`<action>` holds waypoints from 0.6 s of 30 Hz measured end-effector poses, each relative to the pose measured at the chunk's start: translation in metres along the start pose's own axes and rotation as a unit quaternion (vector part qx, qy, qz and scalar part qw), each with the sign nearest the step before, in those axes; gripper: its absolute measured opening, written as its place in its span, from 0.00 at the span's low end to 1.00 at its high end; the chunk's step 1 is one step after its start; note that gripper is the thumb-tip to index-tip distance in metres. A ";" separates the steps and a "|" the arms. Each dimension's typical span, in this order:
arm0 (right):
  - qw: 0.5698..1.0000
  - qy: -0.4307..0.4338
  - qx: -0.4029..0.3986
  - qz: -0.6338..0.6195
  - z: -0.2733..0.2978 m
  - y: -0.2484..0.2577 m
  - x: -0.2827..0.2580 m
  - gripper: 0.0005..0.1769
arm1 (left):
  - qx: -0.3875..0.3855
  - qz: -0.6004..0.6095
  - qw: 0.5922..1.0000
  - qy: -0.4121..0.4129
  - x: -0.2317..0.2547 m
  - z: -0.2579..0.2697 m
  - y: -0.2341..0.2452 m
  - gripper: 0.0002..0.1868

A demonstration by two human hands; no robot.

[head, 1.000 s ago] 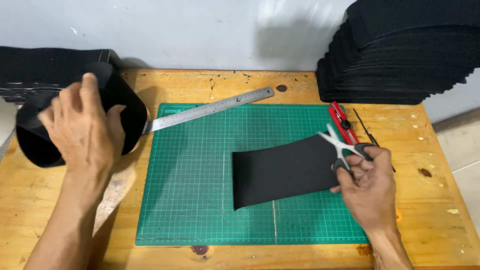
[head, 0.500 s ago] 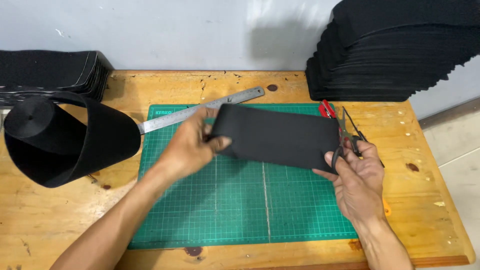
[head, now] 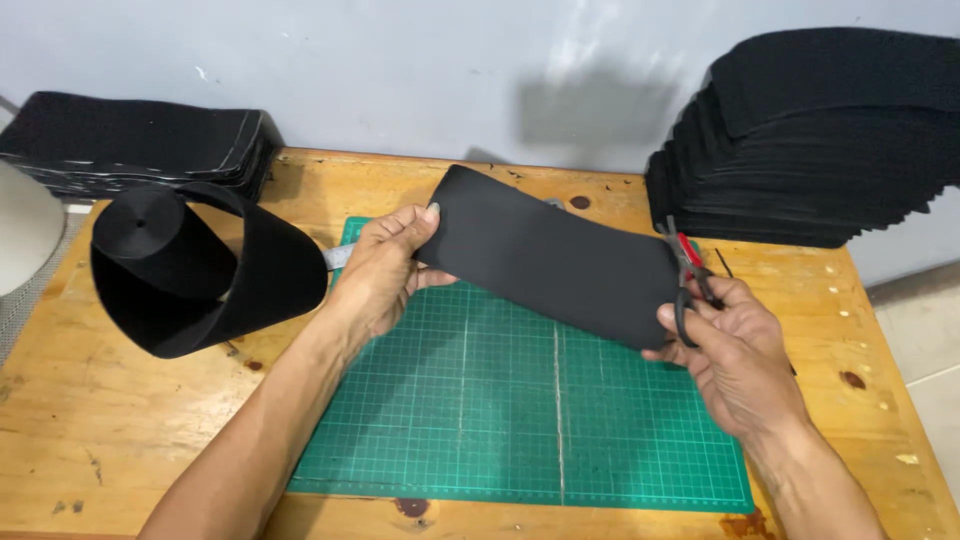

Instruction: The person uses a metal ruler and a red utility knife to cut a straight line on a piece of black fabric placed on a green cutting mat. They then switch to scissors to trim the edges of the fabric, folding it to ensure a clean cut, and finally measure the piece again with the ruler.

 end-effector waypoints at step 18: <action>0.983 0.141 -0.109 0.044 0.007 -0.041 0.000 0.21 | 0.040 -0.078 0.975 -0.205 0.021 0.014 -0.002 0.37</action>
Point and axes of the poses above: each hand's wrist, its own z-axis away from the middle knuckle, its own y-axis out of the back of the hand, x = y × z, the point moved 10 cm from there along -z, towards the middle knuckle, and after that the axes turned 2 degrees about -y, right-handed, at the moved point
